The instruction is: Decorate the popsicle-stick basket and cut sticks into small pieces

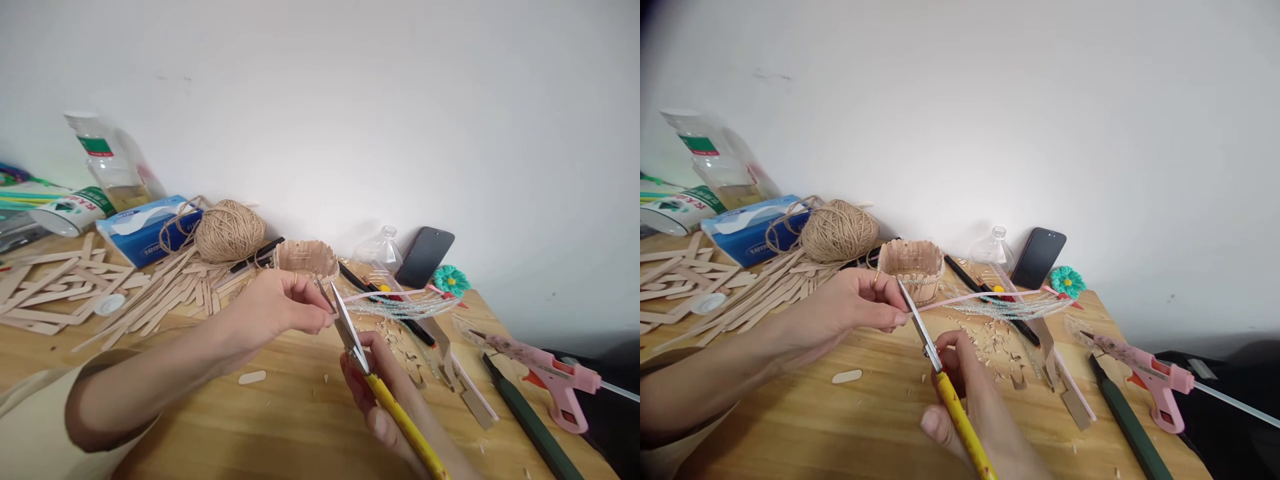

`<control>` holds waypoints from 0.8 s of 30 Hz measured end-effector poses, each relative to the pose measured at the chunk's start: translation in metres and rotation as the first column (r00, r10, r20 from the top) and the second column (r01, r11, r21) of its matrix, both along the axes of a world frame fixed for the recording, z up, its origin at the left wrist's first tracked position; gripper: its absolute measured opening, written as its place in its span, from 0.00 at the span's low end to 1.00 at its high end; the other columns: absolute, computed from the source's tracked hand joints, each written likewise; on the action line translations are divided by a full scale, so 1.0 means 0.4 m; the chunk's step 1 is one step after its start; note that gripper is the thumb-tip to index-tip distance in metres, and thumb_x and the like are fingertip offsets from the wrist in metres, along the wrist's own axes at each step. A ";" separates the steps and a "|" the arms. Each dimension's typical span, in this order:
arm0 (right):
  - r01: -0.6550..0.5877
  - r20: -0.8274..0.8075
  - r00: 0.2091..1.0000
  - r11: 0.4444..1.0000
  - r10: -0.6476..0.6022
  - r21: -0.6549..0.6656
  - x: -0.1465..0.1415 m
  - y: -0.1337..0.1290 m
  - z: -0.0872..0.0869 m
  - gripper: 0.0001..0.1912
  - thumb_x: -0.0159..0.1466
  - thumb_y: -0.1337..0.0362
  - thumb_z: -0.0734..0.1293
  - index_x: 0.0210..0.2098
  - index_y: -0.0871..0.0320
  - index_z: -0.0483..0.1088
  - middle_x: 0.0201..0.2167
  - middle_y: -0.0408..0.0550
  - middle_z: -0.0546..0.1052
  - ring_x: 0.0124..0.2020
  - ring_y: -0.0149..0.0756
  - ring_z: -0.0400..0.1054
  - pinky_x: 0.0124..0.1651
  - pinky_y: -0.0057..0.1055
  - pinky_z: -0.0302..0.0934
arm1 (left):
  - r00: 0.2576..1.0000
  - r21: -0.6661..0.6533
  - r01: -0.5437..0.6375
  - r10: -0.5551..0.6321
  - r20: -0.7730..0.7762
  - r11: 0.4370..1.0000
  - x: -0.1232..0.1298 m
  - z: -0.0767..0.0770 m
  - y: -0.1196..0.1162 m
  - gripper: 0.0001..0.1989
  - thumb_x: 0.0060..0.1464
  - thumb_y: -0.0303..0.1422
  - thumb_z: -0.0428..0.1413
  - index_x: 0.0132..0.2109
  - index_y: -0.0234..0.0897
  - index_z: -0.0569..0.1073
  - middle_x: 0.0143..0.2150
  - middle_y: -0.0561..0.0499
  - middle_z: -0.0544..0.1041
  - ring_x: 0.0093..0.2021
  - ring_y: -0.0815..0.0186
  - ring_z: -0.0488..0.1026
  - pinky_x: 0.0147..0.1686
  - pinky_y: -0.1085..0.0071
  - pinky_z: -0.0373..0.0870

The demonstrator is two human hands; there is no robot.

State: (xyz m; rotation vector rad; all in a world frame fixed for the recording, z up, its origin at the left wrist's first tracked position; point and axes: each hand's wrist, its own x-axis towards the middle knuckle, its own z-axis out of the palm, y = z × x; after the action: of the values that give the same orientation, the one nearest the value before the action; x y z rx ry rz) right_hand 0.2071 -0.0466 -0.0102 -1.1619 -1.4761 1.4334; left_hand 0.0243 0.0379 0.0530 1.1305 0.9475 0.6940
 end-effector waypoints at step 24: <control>0.079 0.158 0.983 0.995 -0.089 0.067 0.012 0.005 0.019 0.32 0.49 0.34 0.63 0.39 0.52 0.55 0.24 0.36 0.54 0.23 0.29 0.44 0.24 0.28 0.39 | 0.987 -0.117 0.068 -0.050 0.154 0.991 -0.006 -0.008 0.008 0.06 0.43 0.32 0.63 0.26 0.34 0.75 0.25 0.53 0.77 0.27 0.73 0.71 0.29 0.76 0.66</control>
State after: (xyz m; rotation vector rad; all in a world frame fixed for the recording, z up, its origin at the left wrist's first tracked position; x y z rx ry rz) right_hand 0.2119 -0.0447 -0.0028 -1.3113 -1.5500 1.2541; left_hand 0.0218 0.0412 0.0496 0.9808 0.8139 0.6550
